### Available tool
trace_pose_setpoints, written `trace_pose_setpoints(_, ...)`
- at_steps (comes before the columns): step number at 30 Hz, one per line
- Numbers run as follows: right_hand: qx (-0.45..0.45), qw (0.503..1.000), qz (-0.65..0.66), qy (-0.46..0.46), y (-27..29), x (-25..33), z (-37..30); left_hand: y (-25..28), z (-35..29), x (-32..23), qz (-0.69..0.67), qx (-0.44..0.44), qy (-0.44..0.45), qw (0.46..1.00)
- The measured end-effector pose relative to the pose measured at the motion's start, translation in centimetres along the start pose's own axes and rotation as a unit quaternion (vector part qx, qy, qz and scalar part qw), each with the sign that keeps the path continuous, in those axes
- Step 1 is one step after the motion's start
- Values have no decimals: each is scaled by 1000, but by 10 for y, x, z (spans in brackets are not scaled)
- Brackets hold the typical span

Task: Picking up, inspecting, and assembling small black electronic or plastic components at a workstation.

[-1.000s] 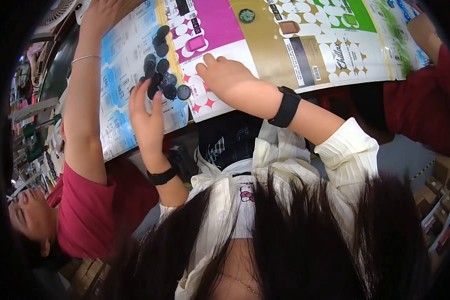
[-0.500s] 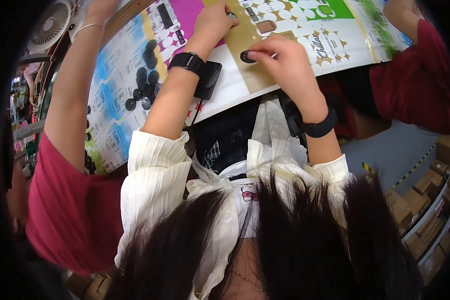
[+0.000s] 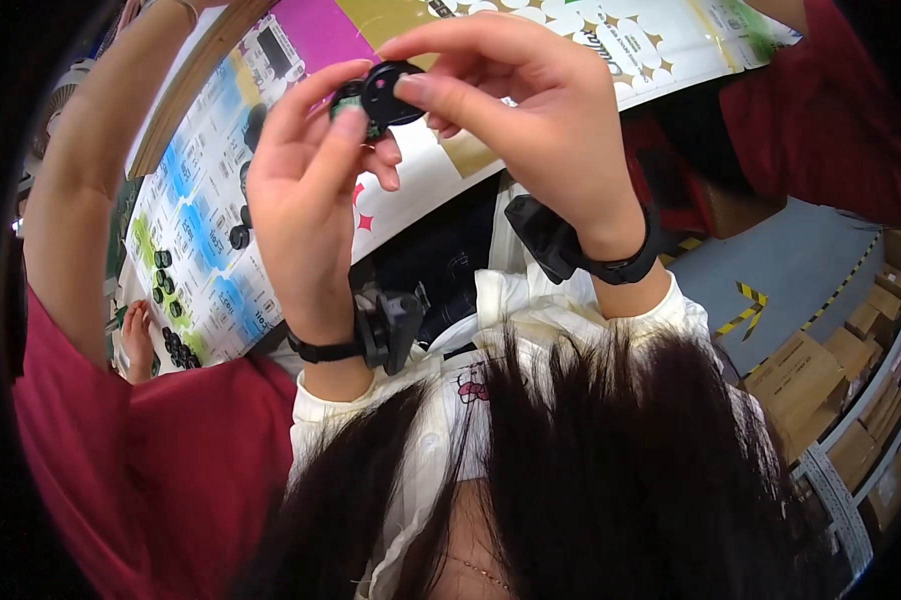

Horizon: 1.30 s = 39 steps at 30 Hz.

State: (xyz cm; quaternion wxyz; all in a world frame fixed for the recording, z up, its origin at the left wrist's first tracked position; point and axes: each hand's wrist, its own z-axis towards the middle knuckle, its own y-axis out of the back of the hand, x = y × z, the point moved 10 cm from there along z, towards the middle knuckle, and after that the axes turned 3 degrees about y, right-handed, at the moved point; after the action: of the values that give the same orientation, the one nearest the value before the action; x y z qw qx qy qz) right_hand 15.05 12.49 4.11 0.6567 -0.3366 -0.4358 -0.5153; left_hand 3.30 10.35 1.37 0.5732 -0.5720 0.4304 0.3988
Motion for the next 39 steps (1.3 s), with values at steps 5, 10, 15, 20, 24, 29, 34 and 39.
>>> trace_pose_setpoints(5, 71, 979, -156, 106, -19, 26, -2, 7, -17, -10, 16, -44, -61, 997)
trace_pose_setpoints(10, 122, 941, -261, 177, -36, 42, -7, 10, -25, -20, 79, -57, -71, 993)
trace_pose_setpoints(15, 84, 946, -276, 150, -23, 43, -9, 7, -25, -13, -1, 3, -42, 999)
trace_pose_setpoints(20, 108, 957, -217, 157, -31, 45, -9, 8, -28, -11, -49, 50, -37, 997)
trace_pose_setpoints(24, 131, 968, -185, 105, -34, 53, -5, 9, -29, -7, -67, 56, -10, 996)
trace_pose_setpoints(29, 150, 975, -162, -5, -31, 39, -3, 7, -27, -4, -123, 67, -16, 990)
trace_pose_setpoints(34, 137, 978, -156, -3, -26, 41, -5, 10, -25, 0, -102, 32, 2, 994)
trace_pose_setpoints(39, 127, 982, -142, -1, -27, 39, -7, 13, -26, 3, -98, 23, 17, 995)
